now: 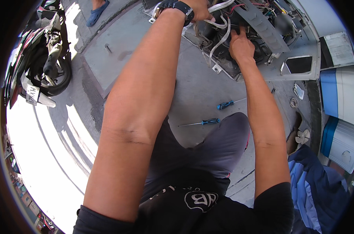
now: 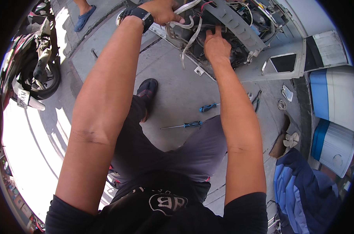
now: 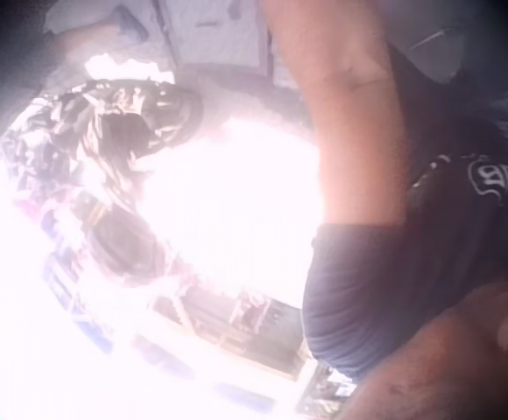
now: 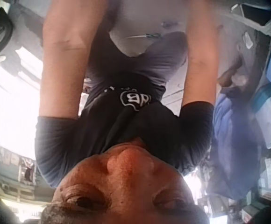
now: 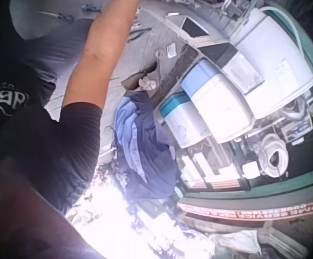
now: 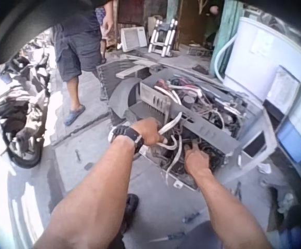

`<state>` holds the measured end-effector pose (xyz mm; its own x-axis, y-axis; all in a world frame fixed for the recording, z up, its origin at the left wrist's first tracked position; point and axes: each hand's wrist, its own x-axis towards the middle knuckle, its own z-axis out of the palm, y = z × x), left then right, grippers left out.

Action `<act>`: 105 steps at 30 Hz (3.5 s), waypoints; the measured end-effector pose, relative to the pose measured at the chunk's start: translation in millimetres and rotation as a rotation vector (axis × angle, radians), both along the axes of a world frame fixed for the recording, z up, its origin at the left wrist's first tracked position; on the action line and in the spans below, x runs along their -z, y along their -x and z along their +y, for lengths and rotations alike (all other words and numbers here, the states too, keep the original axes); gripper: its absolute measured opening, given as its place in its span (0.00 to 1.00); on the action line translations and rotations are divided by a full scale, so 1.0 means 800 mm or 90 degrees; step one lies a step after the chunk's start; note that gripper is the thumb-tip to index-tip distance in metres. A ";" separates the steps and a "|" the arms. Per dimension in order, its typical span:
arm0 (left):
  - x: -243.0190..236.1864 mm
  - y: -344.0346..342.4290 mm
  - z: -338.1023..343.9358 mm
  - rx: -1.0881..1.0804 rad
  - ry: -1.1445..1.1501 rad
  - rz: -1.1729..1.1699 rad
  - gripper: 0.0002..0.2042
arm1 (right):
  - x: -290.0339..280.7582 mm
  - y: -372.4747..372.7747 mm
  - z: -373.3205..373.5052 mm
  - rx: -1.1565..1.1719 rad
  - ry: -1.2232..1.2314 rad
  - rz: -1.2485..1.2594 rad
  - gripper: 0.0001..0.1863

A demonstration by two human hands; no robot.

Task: The person disassembles an air conditioner unit by removing the outer casing, disconnecting internal wiring, and unscrewing the fan motor and other components using a screwdriver and pliers.

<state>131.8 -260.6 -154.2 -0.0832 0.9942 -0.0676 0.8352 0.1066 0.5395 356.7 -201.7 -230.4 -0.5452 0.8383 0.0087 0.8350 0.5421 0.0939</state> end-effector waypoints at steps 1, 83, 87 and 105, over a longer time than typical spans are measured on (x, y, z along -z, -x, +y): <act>0.001 0.000 0.001 0.010 0.002 -0.006 0.20 | -0.001 0.001 -0.005 0.005 0.002 0.007 0.24; -0.143 -0.176 0.017 0.343 -0.226 0.066 0.10 | 0.307 -0.213 -0.255 1.105 0.467 0.539 0.33; -0.143 -0.185 0.015 0.371 -0.250 0.081 0.10 | 0.328 -0.212 -0.248 1.106 0.464 0.539 0.34; -0.114 -0.178 0.014 0.357 -0.171 0.190 0.08 | 0.310 -0.191 -0.220 1.158 0.510 0.456 0.31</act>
